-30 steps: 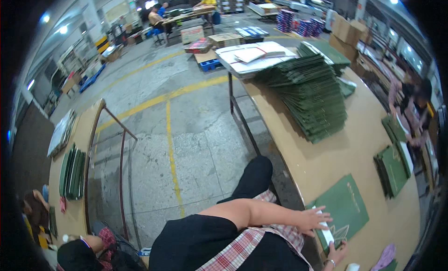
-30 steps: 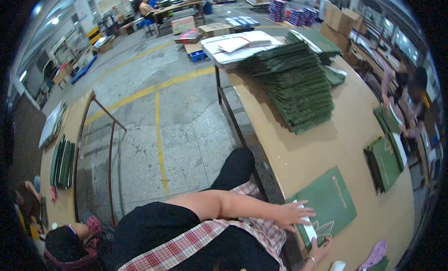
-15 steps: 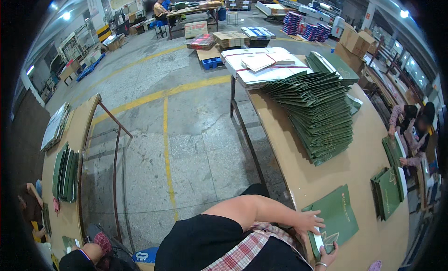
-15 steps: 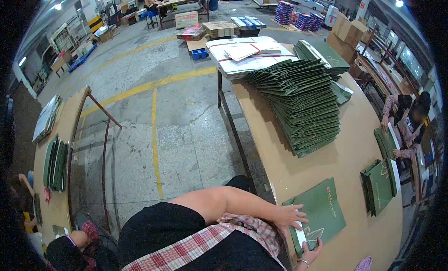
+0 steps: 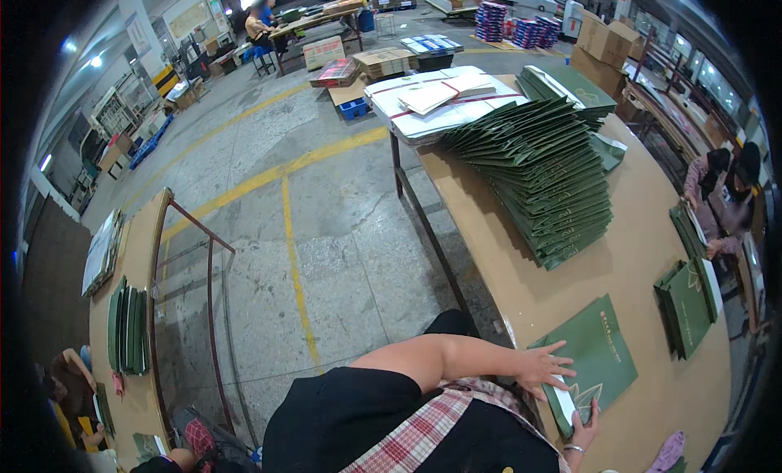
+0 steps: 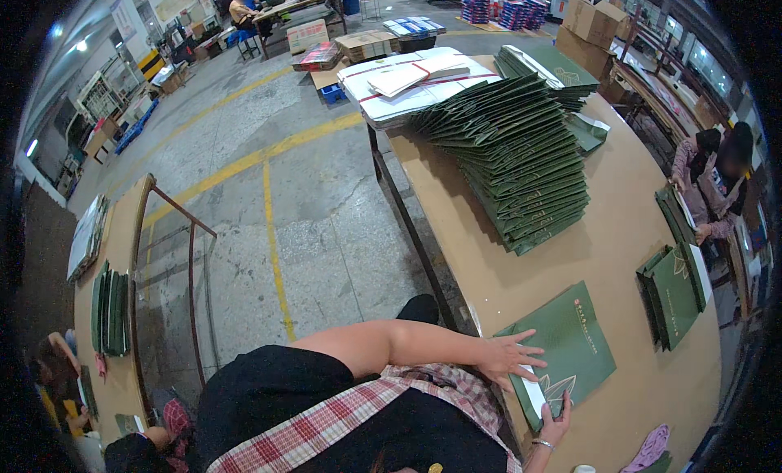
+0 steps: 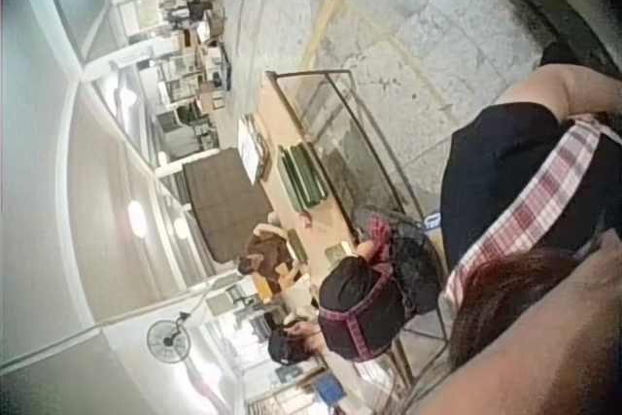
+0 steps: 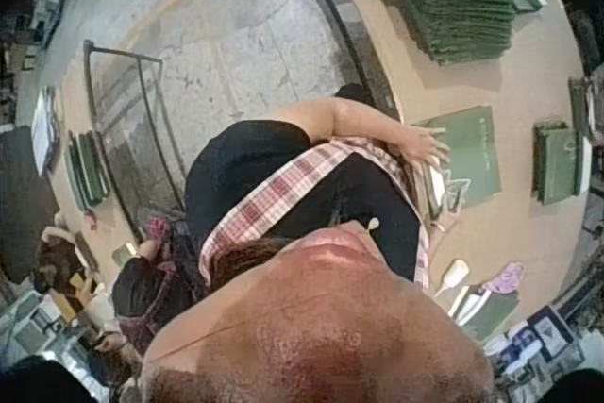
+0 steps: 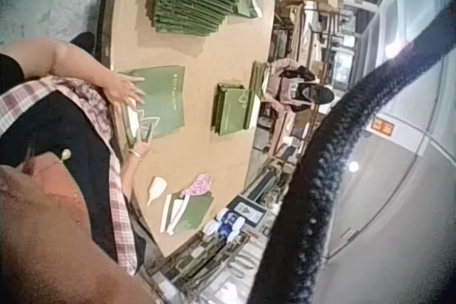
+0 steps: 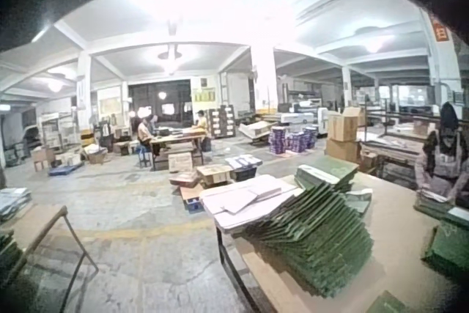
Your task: Applying glue to the flaps of paper gift bags and folding them to assemble.
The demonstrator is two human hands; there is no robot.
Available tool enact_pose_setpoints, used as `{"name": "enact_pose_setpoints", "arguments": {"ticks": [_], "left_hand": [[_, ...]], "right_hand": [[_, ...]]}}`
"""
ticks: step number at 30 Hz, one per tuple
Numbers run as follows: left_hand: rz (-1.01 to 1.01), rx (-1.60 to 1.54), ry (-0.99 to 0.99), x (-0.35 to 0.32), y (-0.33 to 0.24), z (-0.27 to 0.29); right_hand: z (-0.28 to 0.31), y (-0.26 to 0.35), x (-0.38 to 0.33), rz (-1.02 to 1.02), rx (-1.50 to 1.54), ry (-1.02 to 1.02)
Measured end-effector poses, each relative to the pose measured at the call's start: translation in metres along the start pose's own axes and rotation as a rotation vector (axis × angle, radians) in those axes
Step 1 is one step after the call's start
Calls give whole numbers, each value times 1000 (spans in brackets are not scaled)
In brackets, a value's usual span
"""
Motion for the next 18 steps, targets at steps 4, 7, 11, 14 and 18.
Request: {"name": "enact_pose_setpoints", "arguments": {"ticks": [4,7,11,14,18], "left_hand": [[-9,38,50,4,-3,2],[-2,66,50,0,0,3],[-6,55,49,3,3,6],[-12,58,-12,-1,4,8],[-14,77,35,2,7,-2]], "right_hand": [[2,2,-2,91,-28,-31],[-12,14,-4,50,-153,-84],[-13,4,0,29,-21,-76],[-22,22,-4,-98,103,-80],[-19,14,-2,-61,64,-86]]}}
Point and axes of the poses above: each hand's wrist, its own x-axis towards the middle knuckle, its own z-axis out of the back of the hand, y = z × x, the point moved 3 cm from there along x, towards the middle knuckle, and after that the axes turned 11 degrees about -y, right-handed, at the moved point
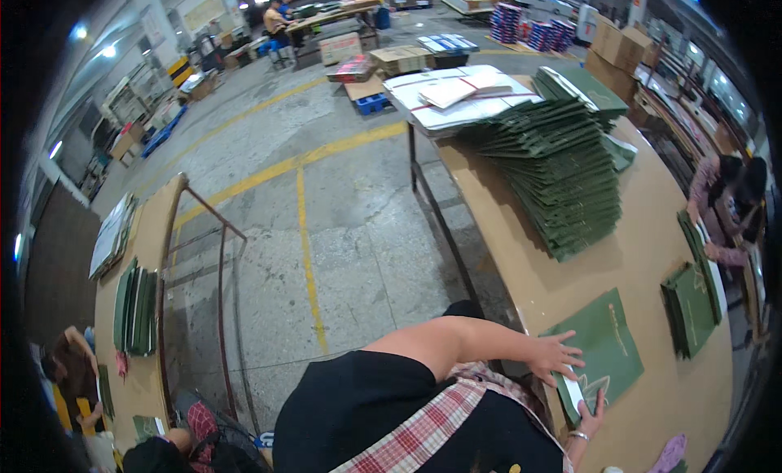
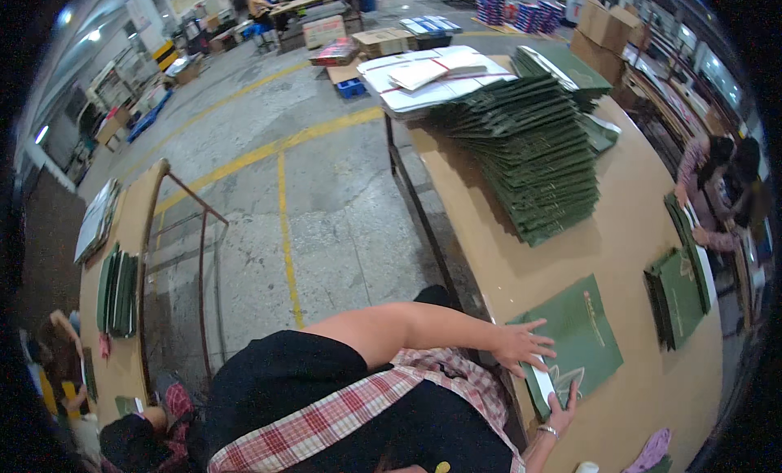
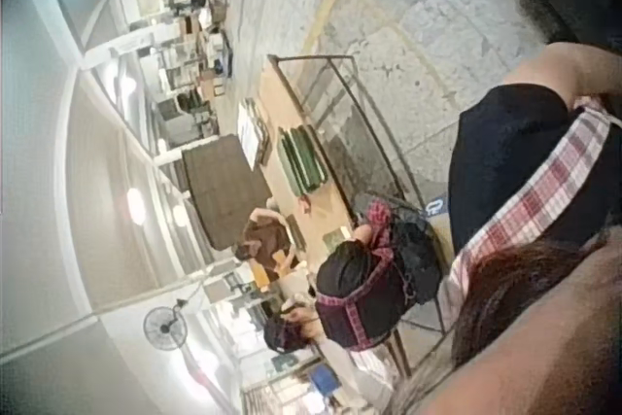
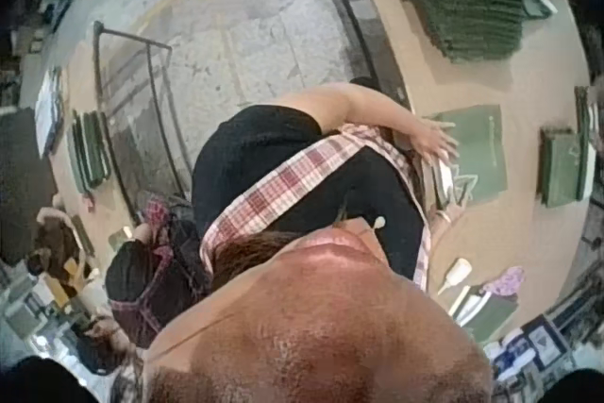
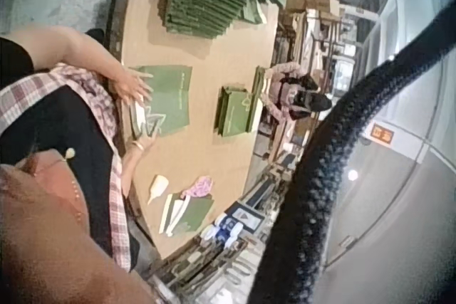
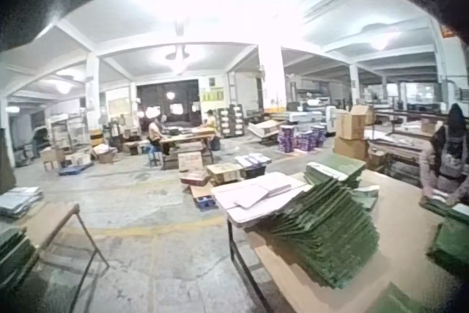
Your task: Applying glue to the flaps of paper gift bags and folding them to assemble.
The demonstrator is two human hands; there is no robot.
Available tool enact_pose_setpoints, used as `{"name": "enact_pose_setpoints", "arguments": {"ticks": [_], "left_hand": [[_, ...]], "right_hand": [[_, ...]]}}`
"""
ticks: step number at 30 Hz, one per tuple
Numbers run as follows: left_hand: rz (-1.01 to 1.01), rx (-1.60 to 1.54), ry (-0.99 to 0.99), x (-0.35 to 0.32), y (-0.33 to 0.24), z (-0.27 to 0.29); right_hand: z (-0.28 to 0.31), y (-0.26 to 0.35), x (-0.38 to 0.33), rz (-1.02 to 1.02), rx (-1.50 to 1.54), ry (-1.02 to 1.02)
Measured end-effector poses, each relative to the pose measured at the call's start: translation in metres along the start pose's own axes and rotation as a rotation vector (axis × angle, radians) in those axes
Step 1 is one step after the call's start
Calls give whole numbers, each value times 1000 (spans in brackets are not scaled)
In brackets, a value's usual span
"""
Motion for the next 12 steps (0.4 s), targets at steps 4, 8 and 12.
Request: {"name": "enact_pose_setpoints", "arguments": {"ticks": [4,8,12], "left_hand": [[-120,119,85,16,-8,-3],[-158,-68,-65,9,-2,-11],[-132,-34,69,18,-6,-5]], "right_hand": [[5,-13,2,-20,-46,2],[5,-13,0,-12,33,33],[18,-14,-16,-4,14,-32]]}}
Point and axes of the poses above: each hand's wrist, its own x-axis towards the middle knuckle, its own z-axis out of the back of the hand, y = z × x, the point moved 3 cm from there along x, towards the middle knuckle, and after that the axes turned 11 degrees about -y, right-handed, at the moved point
